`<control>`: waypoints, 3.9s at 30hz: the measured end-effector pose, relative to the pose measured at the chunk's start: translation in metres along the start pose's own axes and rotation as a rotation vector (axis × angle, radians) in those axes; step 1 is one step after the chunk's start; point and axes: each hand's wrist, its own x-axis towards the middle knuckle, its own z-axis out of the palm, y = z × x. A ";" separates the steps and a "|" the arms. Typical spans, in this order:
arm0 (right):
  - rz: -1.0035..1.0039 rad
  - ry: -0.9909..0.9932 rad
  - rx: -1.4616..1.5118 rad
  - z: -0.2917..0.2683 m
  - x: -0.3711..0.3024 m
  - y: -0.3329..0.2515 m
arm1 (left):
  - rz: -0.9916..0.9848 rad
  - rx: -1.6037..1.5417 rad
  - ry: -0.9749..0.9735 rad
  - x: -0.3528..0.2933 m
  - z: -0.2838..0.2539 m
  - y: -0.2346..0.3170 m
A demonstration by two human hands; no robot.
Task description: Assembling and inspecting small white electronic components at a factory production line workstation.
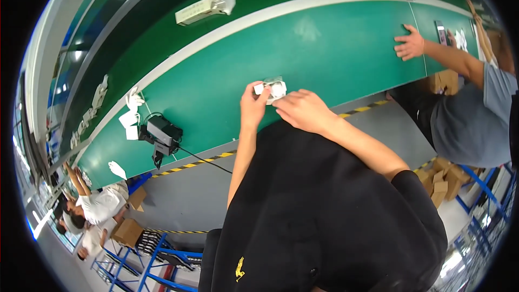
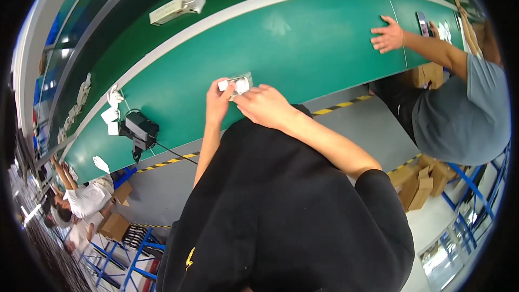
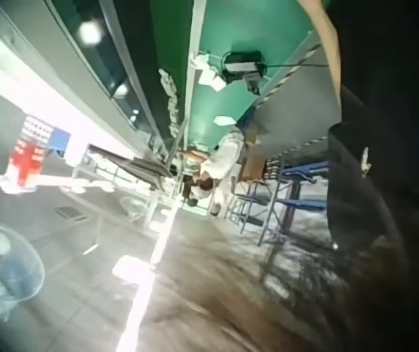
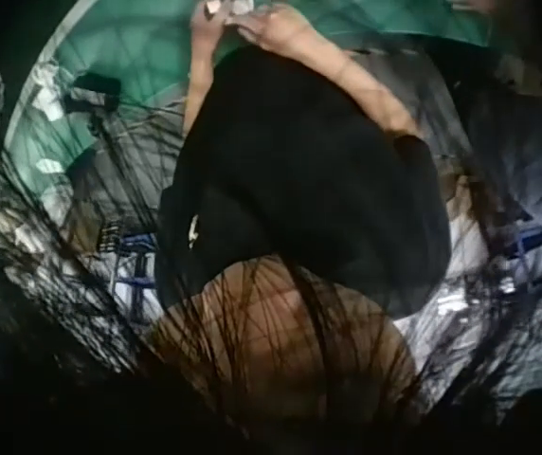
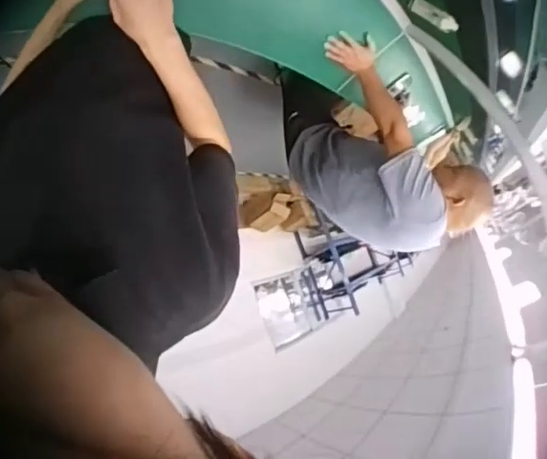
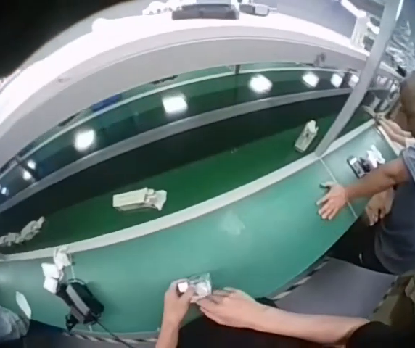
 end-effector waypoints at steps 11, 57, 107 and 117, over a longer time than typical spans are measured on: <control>0.584 0.116 0.666 0.023 -0.024 0.023 | 0.122 0.415 -0.037 -0.008 0.006 0.034; 0.867 0.657 0.961 0.094 -0.056 0.127 | 0.568 0.875 -0.138 0.223 0.018 0.127; 0.408 0.337 0.574 0.012 0.011 -0.001 | 0.013 0.030 0.237 -0.032 0.000 0.013; 0.228 0.158 0.073 0.005 0.015 -0.001 | 0.096 0.155 0.209 -0.037 0.011 0.027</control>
